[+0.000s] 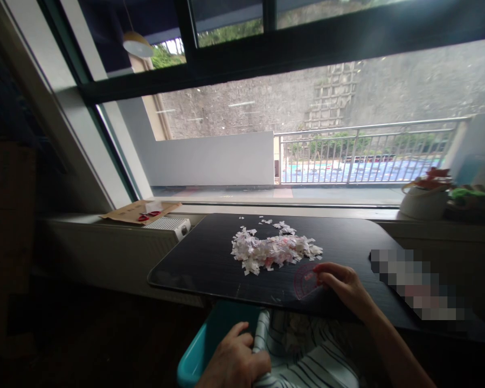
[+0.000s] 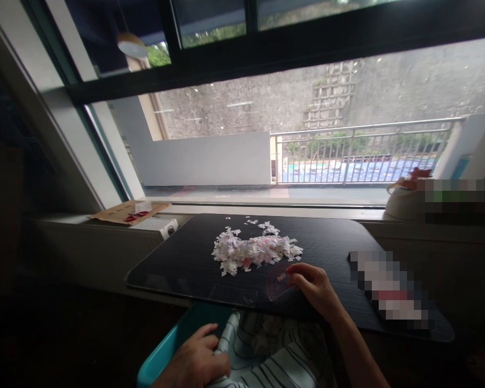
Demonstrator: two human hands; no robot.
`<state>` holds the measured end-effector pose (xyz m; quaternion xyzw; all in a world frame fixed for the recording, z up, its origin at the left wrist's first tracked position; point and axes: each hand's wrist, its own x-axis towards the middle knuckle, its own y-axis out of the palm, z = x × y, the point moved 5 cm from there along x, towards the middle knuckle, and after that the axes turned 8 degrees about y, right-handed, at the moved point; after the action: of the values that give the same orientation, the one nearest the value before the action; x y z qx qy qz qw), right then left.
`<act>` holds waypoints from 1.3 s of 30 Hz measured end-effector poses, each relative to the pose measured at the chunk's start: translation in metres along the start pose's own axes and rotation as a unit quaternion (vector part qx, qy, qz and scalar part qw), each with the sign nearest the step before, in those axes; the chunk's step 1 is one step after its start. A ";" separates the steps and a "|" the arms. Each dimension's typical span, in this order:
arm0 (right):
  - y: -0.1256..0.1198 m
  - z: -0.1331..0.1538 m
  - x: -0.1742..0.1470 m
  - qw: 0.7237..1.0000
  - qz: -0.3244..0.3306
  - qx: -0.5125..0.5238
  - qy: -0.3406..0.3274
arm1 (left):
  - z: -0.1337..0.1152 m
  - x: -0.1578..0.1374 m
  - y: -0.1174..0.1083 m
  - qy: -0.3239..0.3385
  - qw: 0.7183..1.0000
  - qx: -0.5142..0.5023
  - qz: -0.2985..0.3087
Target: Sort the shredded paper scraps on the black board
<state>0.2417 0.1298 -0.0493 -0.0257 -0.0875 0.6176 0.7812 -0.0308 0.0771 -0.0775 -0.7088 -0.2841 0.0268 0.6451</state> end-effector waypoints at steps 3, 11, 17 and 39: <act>0.001 0.000 0.000 1.000 -0.005 -0.002 -0.003 | -0.002 0.004 0.002 0.001 1.000 0.013 0.008; -0.042 -0.006 0.008 0.968 -0.248 -0.024 -0.007 | -0.017 0.021 0.014 0.093 0.995 -0.007 -0.030; -0.062 -0.016 0.014 0.960 -0.259 -0.107 -0.004 | -0.014 0.022 0.018 0.109 0.994 0.008 -0.029; -0.039 0.001 -0.001 0.988 -0.151 -0.037 -0.002 | -0.014 0.029 0.022 0.107 0.994 0.015 -0.002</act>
<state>0.2791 0.1193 -0.0430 -0.0394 -0.1148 0.4890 0.8638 0.0075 0.0774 -0.0857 -0.6976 -0.2145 -0.0462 0.6821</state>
